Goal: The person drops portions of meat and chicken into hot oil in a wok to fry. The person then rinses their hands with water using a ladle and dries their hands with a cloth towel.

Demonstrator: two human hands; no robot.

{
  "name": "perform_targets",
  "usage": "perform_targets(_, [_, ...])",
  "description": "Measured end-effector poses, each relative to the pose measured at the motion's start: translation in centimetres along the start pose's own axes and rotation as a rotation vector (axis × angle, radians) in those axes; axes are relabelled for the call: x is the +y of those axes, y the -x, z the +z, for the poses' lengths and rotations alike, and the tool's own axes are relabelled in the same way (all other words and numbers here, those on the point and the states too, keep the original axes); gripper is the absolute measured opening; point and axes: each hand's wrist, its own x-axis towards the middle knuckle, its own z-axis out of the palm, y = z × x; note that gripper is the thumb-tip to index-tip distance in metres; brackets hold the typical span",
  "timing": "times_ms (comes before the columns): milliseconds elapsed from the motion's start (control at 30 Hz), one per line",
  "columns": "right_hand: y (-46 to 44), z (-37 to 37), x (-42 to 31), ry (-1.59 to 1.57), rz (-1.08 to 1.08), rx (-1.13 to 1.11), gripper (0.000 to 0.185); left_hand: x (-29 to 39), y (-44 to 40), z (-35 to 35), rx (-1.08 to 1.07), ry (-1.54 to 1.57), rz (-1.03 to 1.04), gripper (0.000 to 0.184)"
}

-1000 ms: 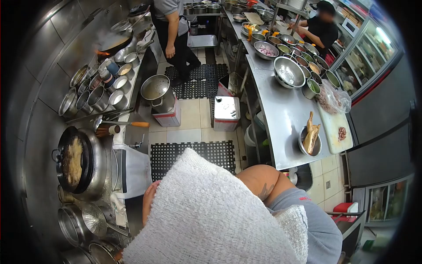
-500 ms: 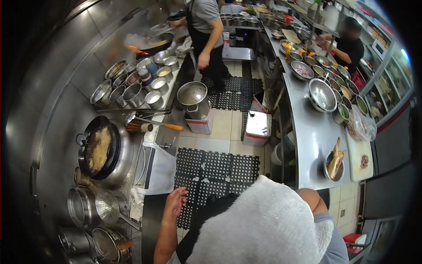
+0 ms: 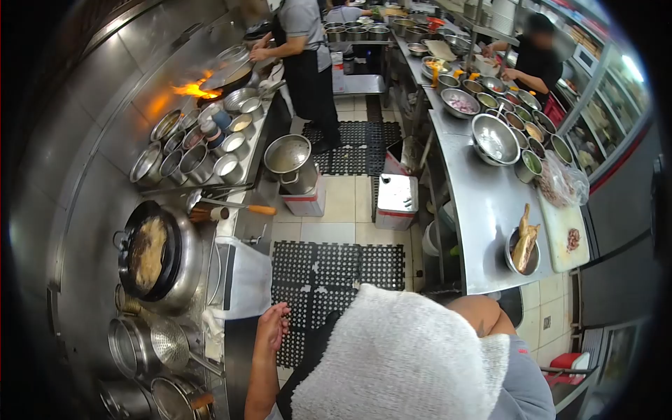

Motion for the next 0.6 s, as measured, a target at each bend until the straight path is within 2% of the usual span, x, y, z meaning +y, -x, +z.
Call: perform_targets(600, [0.5,0.0,-0.6,0.011,-0.011,0.017,0.036,-1.0,-0.2,-0.3,0.035,-0.083,0.006,0.025])
